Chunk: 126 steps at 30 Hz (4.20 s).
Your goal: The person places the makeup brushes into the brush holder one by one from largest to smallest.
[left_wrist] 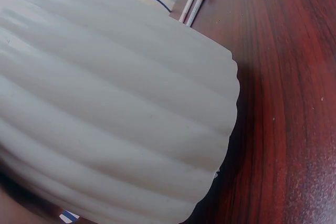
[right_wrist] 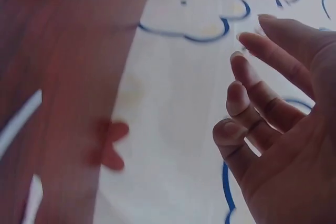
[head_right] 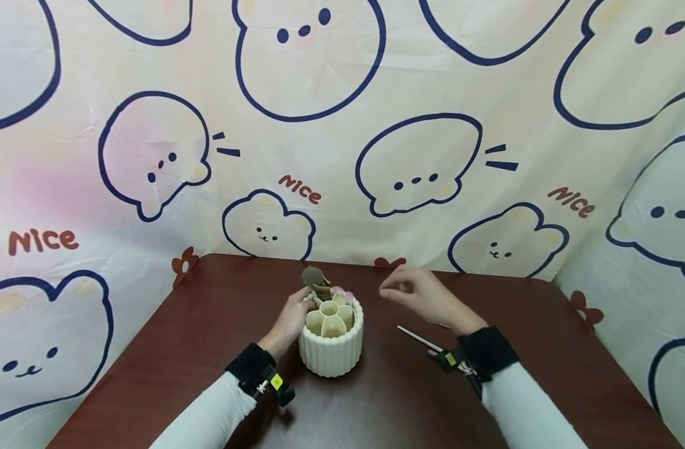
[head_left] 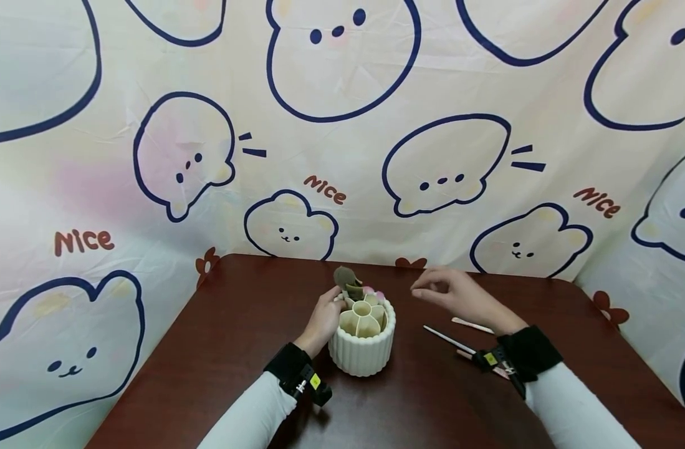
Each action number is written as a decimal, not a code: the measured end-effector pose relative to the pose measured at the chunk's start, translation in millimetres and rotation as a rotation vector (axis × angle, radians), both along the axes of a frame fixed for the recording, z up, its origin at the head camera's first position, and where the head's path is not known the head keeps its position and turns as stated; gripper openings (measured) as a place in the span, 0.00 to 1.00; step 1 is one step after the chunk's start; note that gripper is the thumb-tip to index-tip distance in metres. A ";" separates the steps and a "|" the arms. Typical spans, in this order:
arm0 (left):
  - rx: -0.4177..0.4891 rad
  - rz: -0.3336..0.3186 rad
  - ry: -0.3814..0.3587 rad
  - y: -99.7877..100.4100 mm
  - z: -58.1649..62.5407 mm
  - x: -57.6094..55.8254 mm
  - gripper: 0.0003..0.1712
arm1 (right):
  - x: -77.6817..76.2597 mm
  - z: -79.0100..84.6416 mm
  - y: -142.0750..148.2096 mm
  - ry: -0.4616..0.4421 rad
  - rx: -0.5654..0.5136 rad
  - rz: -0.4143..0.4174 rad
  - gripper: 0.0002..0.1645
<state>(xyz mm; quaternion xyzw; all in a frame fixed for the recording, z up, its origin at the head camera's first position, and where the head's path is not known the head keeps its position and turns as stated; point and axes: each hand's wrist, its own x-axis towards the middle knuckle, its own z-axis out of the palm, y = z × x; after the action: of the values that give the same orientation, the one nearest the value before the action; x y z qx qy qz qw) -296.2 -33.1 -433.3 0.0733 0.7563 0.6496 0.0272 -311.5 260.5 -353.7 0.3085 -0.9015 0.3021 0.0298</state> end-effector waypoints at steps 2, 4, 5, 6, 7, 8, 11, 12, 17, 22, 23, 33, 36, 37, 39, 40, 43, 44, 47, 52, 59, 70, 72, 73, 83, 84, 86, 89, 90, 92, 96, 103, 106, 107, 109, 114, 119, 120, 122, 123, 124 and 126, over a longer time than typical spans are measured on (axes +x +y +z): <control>0.002 -0.002 0.001 -0.2 0.3 0.0 0.33 | 2.5 5.1 16.6 0.002 0.018 -0.039 0.10; 0.002 -0.004 0.002 -0.3 0.8 -0.2 0.33 | 4.5 7.6 33.0 0.004 0.036 -0.072 0.11; 0.005 -0.005 0.003 -0.3 0.9 -0.2 0.33 | 5.2 7.6 41.1 0.007 0.048 -0.088 0.12; 0.004 -0.006 0.003 -0.4 0.8 -0.1 0.33 | 6.3 6.8 49.1 0.005 0.065 -0.103 0.12; 0.004 -0.006 0.003 -0.4 0.5 0.1 0.33 | 7.0 5.0 57.0 0.005 0.084 -0.117 0.12; 0.002 -0.006 0.002 -0.4 0.3 0.2 0.33 | 7.9 2.5 64.8 0.005 0.104 -0.128 0.12; -0.003 -0.001 0.000 -0.8 -0.3 0.5 0.33 | 9.0 -7.5 86.7 -0.009 0.159 -0.156 0.11; -0.005 0.000 0.000 -1.0 -0.4 0.6 0.33 | 8.9 -11.4 93.7 -0.022 0.173 -0.164 0.11; -0.007 0.002 0.004 -1.3 -0.3 1.3 0.33 | 9.5 -31.5 125.7 -0.091 0.225 -0.195 0.10; -0.012 0.001 0.006 -0.8 1.1 1.8 0.33 | 13.3 -47.1 156.0 -0.144 0.284 -0.216 0.08; -0.013 0.000 0.006 -0.5 1.4 1.9 0.33 | 14.2 -49.8 161.4 -0.157 0.297 -0.219 0.08; -0.015 -0.002 -0.004 -0.3 1.5 1.6 0.33 | 25.2 -67.7 177.6 -0.310 0.353 -0.177 0.11; -0.017 0.000 -0.008 -0.4 2.3 2.2 0.33 | 27.4 -69.6 172.0 -0.307 0.353 -0.158 0.11; -0.016 0.000 -0.008 -0.5 2.8 2.3 0.33 | 28.2 -69.9 169.6 -0.306 0.348 -0.148 0.12; -0.015 -0.003 -0.007 -0.4 3.1 2.2 0.33 | 29.7 -71.7 164.9 -0.296 0.344 -0.126 0.12; -0.014 -0.003 -0.007 -0.4 3.1 2.0 0.33 | 30.6 -72.7 162.4 -0.293 0.339 -0.119 0.13; -0.011 -0.004 -0.010 -0.1 2.4 1.4 0.33 | 34.3 -76.1 153.5 -0.292 0.333 -0.112 0.13; -0.011 -0.003 -0.011 0.0 2.1 1.3 0.33 | 35.3 -77.5 150.4 -0.290 0.337 -0.115 0.12; -0.013 0.001 -0.021 -0.4 2.8 1.4 0.34 | 37.6 -78.7 139.9 -0.297 0.356 -0.138 0.11; -0.014 0.006 -0.019 -1.3 3.6 1.4 0.34 | 39.3 -76.2 124.5 -0.294 0.393 -0.166 0.13; -0.012 0.010 -0.022 -0.4 2.5 2.2 0.33 | 40.7 -61.8 119.5 -0.277 0.411 -0.143 0.13; -0.011 0.006 -0.001 -0.5 2.2 1.5 0.33 | 45.7 -11.0 98.4 -0.063 0.413 -0.166 0.10; -0.010 0.008 0.000 -0.9 2.6 1.5 0.33 | 47.2 -1.8 88.8 -0.018 0.386 -0.153 0.10; -0.009 0.010 0.000 -1.1 3.0 1.6 0.33 | 47.8 2.6 83.6 0.006 0.367 -0.140 0.10; -0.005 0.013 -0.017 -1.7 3.3 0.9 0.33 | 44.5 23.1 25.3 0.104 0.030 0.079 0.09; -0.004 0.013 -0.019 -1.5 2.9 1.1 0.33 | 43.8 22.9 19.5 0.092 -0.005 0.104 0.09; -0.006 0.011 -0.021 -1.1 2.1 1.4 0.33 | 42.8 22.3 8.3 0.068 -0.068 0.142 0.10; -0.010 0.008 -0.019 -0.8 0.2 1.0 0.33 | 41.8 21.5 -8.0 0.044 -0.146 0.208 0.12; -0.010 0.008 -0.018 -0.9 0.0 1.0 0.33 | 41.4 21.4 -13.2 0.050 -0.164 0.217 0.13; -0.006 0.007 -0.014 -1.3 -0.1 0.8 0.33 | 40.6 21.2 -23.4 0.076 -0.191 0.215 0.13; 0.002 0.005 -0.011 -2.2 1.2 -0.3 0.33 | 38.3 17.2 -41.9 0.125 -0.246 0.174 0.12; -0.006 0.009 -0.029 -2.1 -0.1 -1.5 0.34 | 35.2 -7.4 -64.8 0.230 -0.265 0.093 0.05; -0.007 0.010 -0.031 -1.5 -0.7 -1.3 0.33 | 36.7 -18.9 -67.5 0.228 -0.262 0.075 0.03; -0.003 0.010 -0.030 -1.1 -0.2 -1.3 0.33 | 37.4 -21.7 -67.7 0.220 -0.259 0.072 0.03; 0.000 0.010 -0.026 -0.8 0.4 -0.7 0.33 | 38.3 -26.4 -67.7 0.201 -0.250 0.068 0.03; 0.009 0.008 -0.025 -1.0 1.2 -0.1 0.33 | 38.5 -31.9 -66.5 0.176 -0.209 0.059 0.04; 0.012 0.008 -0.030 -0.8 0.9 0.0 0.33 | 37.5 -32.8 -65.4 0.166 -0.170 0.094 0.06; 0.012 0.009 -0.032 -0.6 0.7 0.1 0.33 | 37.3 -33.1 -65.3 0.167 -0.163 0.105 0.06; 0.014 0.009 -0.027 -0.7 0.6 0.2 0.33 | 36.8 -33.6 -65.3 0.166 -0.150 0.129 0.07; 0.014 0.009 -0.027 -0.8 0.4 0.5 0.33 | 36.7 -34.3 -65.5 0.165 -0.143 0.137 0.07; 0.014 0.010 -0.028 -0.8 0.4 0.6 0.33 | 36.6 -35.0 -65.7 0.164 -0.135 0.145 0.07; 0.014 0.010 -0.029 -0.6 -0.1 0.7 0.33 | 36.9 -36.1 -66.0 0.161 -0.117 0.153 0.08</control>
<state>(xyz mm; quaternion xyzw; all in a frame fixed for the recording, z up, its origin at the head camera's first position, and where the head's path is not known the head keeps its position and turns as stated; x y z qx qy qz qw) -295.5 -33.7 -433.4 0.0603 0.7515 0.6560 0.0343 -274.6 194.5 -389.8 0.3974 -0.8508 0.3299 0.0967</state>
